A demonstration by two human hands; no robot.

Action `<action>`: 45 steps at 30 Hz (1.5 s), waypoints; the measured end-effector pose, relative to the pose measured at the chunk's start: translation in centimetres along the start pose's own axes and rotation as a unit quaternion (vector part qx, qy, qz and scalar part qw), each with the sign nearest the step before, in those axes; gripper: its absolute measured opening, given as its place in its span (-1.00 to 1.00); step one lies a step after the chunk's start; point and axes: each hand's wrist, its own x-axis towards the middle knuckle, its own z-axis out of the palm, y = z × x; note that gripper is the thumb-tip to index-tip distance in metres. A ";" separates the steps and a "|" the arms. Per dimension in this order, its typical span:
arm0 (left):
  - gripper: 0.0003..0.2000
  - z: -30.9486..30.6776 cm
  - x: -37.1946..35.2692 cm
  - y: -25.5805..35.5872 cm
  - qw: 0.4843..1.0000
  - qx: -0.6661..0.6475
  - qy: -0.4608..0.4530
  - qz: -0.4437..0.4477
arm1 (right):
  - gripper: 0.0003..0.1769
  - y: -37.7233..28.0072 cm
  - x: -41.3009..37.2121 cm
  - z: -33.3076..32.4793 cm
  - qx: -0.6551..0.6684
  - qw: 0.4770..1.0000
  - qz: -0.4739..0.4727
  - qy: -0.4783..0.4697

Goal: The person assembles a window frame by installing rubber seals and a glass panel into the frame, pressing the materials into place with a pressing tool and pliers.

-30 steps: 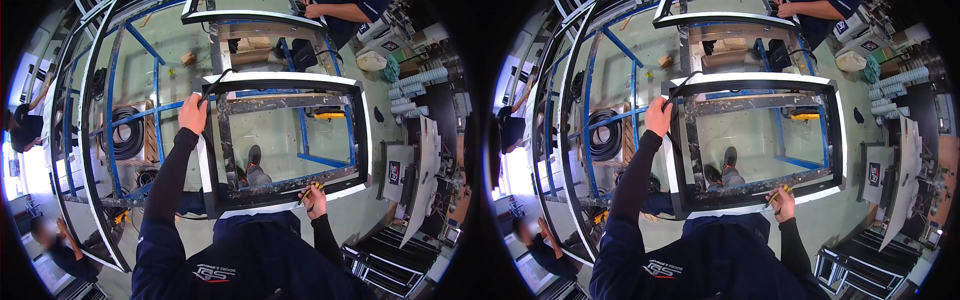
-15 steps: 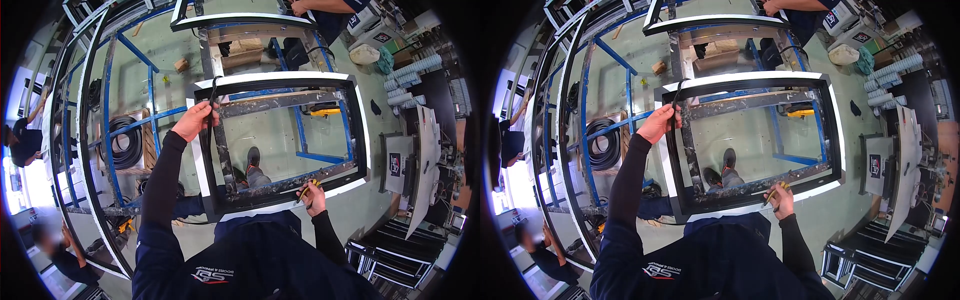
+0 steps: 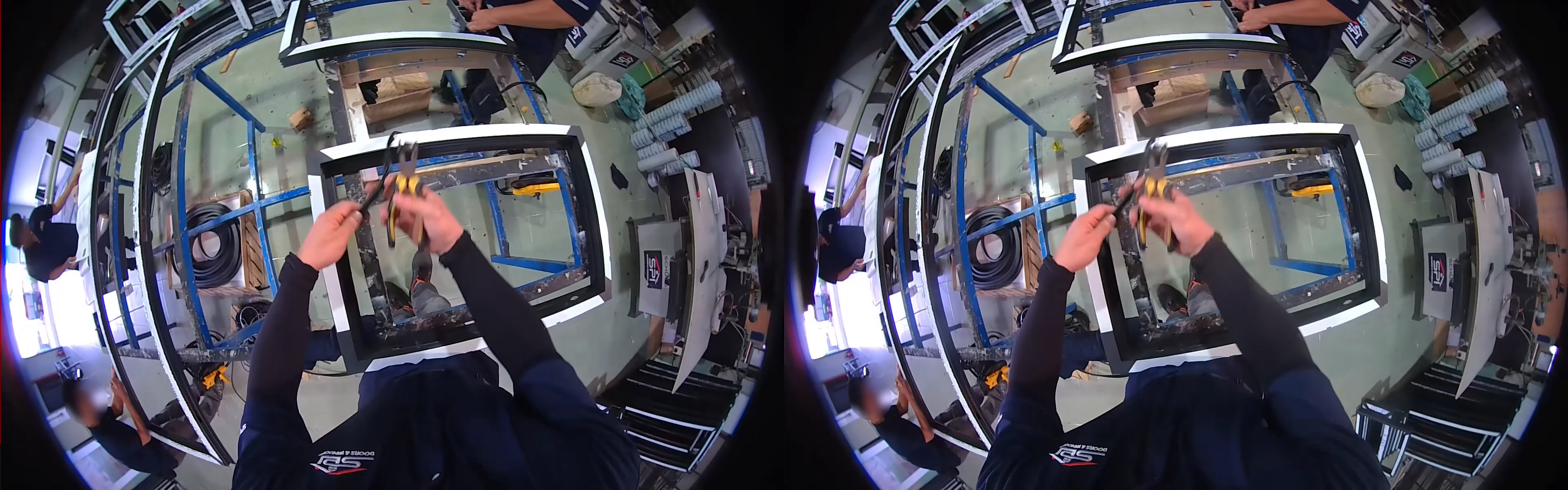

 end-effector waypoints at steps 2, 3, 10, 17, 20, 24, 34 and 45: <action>-0.79 -1.6 0.7 -1.8 0.998 0.005 0.061 0.014 | -0.66 -2.0 2.4 0.1 -0.013 0.999 -0.035 0.008; -0.78 -2.2 1.1 -2.2 0.995 0.006 0.094 0.022 | -0.67 -3.6 3.3 -0.2 -0.019 0.998 -0.047 0.021; -0.82 -4.2 5.5 -5.2 0.967 0.092 0.237 -0.020 | -0.73 -17.6 5.9 1.5 -0.170 0.959 -0.219 0.055; -0.87 -1.2 9.5 -9.9 0.841 0.403 0.360 0.008 | -0.68 -15.9 7.9 4.5 -0.357 0.911 -0.203 0.033; -0.86 -0.8 10.1 -10.9 0.850 0.407 0.334 -0.031 | -0.64 -12.3 8.9 3.9 -0.339 0.919 -0.200 0.015; -0.84 -0.5 10.6 -9.9 0.837 0.444 0.313 -0.066 | -0.62 -9.9 9.1 3.4 -0.283 0.947 -0.153 0.001; -0.87 0.0 10.9 -9.4 0.817 0.478 0.315 -0.071 | -0.62 -10.1 7.1 1.5 -0.285 0.942 -0.172 0.043; -0.79 2.3 2.0 -4.0 0.989 -0.002 0.140 -0.039 | -0.56 -2.1 -6.7 -6.7 -0.198 0.928 0.031 0.314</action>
